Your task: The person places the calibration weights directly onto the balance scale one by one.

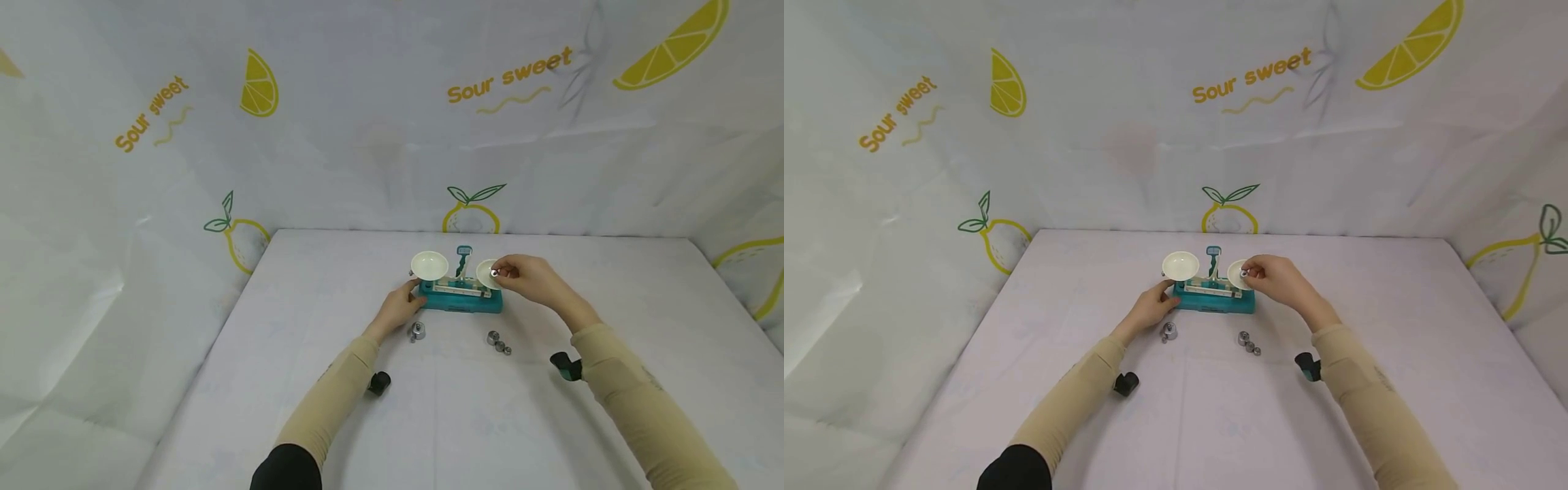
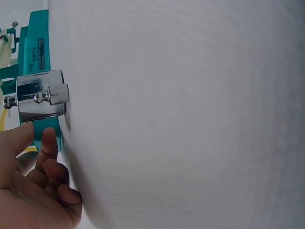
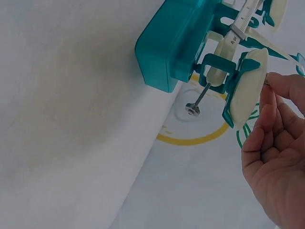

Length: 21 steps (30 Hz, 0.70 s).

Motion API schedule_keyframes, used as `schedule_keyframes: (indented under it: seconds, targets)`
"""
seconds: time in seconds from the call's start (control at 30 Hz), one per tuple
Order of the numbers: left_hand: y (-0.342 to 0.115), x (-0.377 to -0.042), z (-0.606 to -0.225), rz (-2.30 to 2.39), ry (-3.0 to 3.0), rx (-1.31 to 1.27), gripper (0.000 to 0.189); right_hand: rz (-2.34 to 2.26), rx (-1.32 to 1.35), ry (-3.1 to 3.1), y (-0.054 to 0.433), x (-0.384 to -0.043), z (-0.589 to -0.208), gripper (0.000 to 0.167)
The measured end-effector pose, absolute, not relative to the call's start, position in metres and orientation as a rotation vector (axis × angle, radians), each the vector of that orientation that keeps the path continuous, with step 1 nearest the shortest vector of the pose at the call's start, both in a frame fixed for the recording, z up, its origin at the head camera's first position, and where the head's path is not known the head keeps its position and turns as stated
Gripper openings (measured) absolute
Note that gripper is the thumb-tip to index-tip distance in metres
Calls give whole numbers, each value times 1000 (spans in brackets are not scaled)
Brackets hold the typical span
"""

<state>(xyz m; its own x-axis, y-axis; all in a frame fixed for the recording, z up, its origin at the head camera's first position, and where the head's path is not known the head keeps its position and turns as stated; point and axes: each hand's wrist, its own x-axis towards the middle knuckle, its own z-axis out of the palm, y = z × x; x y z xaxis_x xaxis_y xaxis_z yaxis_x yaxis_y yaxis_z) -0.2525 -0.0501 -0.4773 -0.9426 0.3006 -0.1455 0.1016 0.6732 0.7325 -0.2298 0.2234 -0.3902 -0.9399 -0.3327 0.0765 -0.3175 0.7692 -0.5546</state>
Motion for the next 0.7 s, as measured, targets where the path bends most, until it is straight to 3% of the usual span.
schedule_keyframes:
  seconds: [0.7]
  targets:
    - [-51, -250, -475, 1149, 2630, 327, 53, -760, -512, 2977, 208, -245, -396, 25]
